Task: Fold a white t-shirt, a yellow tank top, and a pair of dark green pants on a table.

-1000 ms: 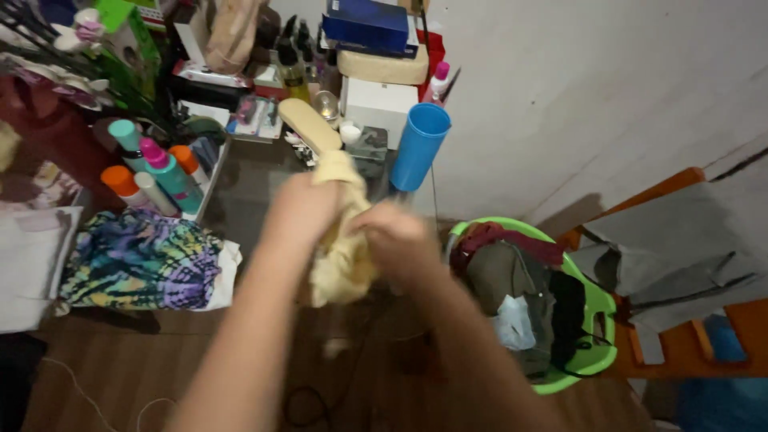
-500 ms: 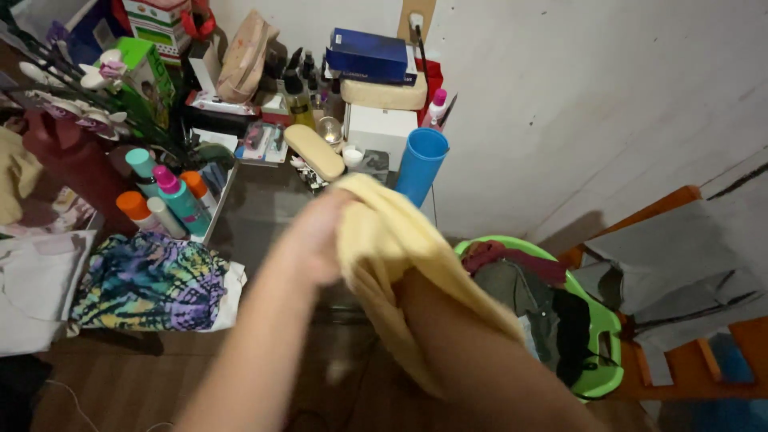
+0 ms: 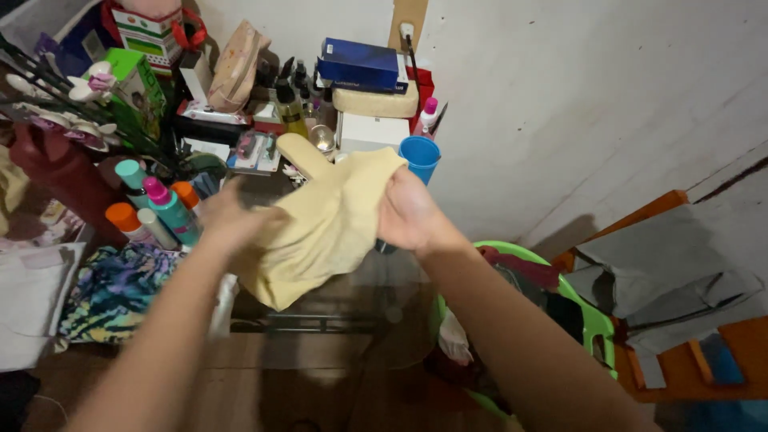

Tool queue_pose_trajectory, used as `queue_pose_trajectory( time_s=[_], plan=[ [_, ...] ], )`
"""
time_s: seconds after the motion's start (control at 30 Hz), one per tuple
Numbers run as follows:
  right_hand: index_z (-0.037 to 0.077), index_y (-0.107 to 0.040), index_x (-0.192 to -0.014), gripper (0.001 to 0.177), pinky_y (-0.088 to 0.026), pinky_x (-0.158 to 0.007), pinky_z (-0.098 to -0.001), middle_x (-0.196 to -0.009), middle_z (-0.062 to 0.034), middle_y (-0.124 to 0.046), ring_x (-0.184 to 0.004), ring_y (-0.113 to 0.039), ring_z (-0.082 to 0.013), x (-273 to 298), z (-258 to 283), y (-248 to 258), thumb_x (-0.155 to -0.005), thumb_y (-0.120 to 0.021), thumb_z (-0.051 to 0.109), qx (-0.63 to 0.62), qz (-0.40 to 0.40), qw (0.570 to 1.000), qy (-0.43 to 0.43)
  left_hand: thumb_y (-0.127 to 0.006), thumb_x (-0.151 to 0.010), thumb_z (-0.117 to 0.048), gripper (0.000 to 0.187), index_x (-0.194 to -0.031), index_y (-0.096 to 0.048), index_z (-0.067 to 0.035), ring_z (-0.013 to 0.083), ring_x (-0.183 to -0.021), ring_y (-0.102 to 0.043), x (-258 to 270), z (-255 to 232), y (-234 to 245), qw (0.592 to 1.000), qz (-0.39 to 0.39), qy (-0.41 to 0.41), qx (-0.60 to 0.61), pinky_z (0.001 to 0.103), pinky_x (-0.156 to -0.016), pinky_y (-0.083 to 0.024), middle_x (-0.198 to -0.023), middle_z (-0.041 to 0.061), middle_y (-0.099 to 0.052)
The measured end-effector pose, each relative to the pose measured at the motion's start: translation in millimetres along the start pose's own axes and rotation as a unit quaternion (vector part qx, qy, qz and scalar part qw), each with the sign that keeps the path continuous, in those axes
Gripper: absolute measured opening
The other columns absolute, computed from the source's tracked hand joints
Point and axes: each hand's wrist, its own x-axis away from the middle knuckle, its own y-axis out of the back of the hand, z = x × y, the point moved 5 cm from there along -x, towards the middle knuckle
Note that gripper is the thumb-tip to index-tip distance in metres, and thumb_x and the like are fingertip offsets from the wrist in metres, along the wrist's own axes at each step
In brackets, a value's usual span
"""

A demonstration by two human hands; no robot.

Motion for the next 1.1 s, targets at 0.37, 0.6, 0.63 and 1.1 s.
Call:
queue_pose_trajectory(
  time_s=[0.37, 0.6, 0.63, 1.1],
  plan=[
    [-0.005, -0.06, -0.129, 0.034, -0.055, -0.1, -0.0499, -0.126, -0.0211, -0.068, -0.116, -0.067, -0.0379, -2, 16, 2, -0.102, -0.055, 0.015, 0.189, -0.041, 0.971, 0.142, -0.052, -0.094, -0.014, 0.038, -0.129, -0.067, -0.012, 0.0171, -0.092, -0.067, 33, -53, -31, 0.945, -0.004, -0.169, 0.281, 0.033, -0.08, -0.054, -0.103, 0.01, -0.072],
    [0.008, -0.072, -0.112, 0.031, -0.056, -0.085, -0.0452, -0.108, -0.0138, -0.074, -0.1, -0.071, -0.0319, 46, 58, -29, -0.086, -0.068, 0.023, 0.799, -0.171, 0.544, 0.19, -0.067, -0.092, -0.025, 0.024, -0.109, -0.073, -0.008, 0.0164, -0.077, -0.069, 23, -49, 29, 0.952, -0.054, -0.172, 0.247, 0.032, -0.07, -0.054, -0.087, 0.007, -0.076],
    [0.008, -0.072, -0.112, 0.031, -0.056, -0.085, -0.0452, -0.108, -0.0138, -0.074, -0.1, -0.071, -0.0319, 49, 60, -37, -0.086, -0.068, 0.023, 0.799, -0.17, 0.544, 0.191, -0.067, -0.092, -0.025, 0.024, -0.109, -0.073, -0.008, 0.0164, -0.077, -0.069, 25, -49, 40, 0.952, -0.055, -0.172, 0.248, 0.032, -0.07, -0.054, -0.087, 0.007, -0.076],
    [0.008, -0.068, -0.102, 0.039, -0.054, -0.075, -0.0501, -0.078, -0.0149, -0.072, -0.075, -0.069, -0.0369, 62, 73, -10, -0.093, -0.064, 0.046, 0.926, -0.209, 0.281, 0.137, -0.07, -0.091, -0.019, 0.029, -0.112, -0.066, 0.0, 0.037, -0.105, -0.07, -9, 34, 74, 0.997, -0.029, -0.012, -0.07, 0.045, -0.092, -0.055, -0.113, 0.026, -0.073]
  ],
)
